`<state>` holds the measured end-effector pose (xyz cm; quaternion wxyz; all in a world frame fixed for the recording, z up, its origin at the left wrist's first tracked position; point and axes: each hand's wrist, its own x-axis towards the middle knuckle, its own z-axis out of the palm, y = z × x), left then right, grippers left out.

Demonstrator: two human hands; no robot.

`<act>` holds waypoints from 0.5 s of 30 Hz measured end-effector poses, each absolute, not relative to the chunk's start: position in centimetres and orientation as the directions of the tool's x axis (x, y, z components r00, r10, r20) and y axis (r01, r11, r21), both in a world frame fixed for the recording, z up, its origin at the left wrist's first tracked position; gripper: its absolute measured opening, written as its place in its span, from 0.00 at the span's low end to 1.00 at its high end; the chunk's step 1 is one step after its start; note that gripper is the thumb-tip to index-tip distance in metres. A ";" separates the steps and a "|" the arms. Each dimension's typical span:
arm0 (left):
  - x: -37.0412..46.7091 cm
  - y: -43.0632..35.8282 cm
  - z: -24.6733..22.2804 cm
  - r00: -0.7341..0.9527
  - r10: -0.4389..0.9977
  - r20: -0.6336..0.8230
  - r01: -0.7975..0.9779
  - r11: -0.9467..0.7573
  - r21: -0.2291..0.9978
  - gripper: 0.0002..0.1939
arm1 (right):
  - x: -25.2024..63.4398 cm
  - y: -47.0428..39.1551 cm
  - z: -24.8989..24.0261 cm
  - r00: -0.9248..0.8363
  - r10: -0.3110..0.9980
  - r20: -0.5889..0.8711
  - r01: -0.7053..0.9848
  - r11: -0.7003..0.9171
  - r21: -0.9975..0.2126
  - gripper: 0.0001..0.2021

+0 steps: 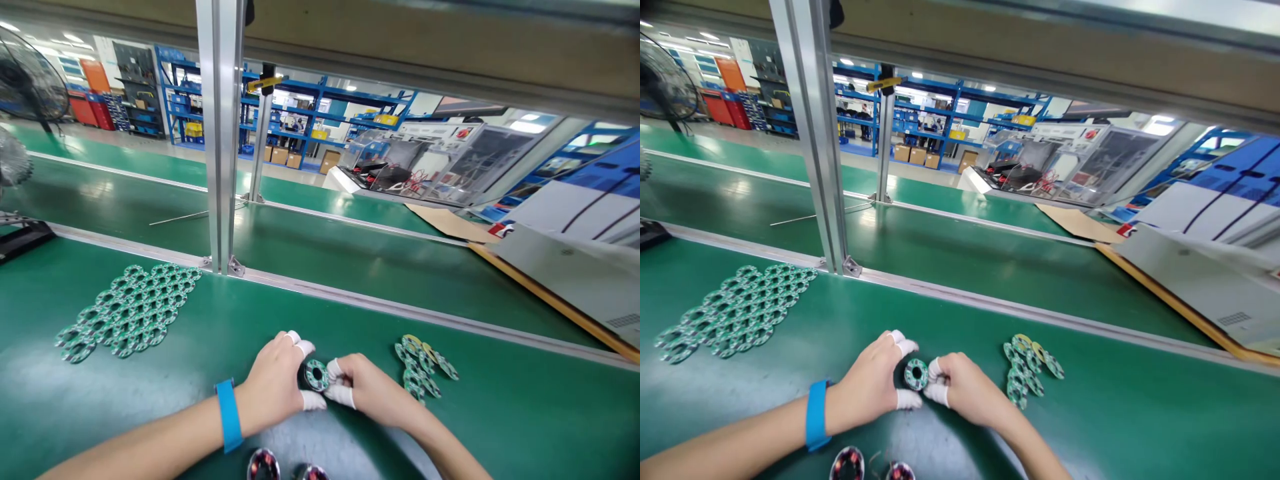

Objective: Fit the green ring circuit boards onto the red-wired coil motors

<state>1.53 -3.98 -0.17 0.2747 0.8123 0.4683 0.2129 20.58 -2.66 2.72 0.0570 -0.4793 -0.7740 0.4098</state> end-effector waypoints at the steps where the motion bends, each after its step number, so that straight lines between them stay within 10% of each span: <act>1: 1.6 -3.9 -0.3 0.479 0.873 0.091 0.635 -0.417 0.650 0.33 | 20.6 -2.6 2.6 -0.523 0.802 -0.288 0.695 0.205 -0.689 0.07; 15: 2.4 -3.6 -2.0 0.436 0.891 0.127 0.695 -0.423 0.582 0.22 | 18.5 -3.5 1.1 -0.349 0.936 0.048 0.821 0.330 -0.465 0.05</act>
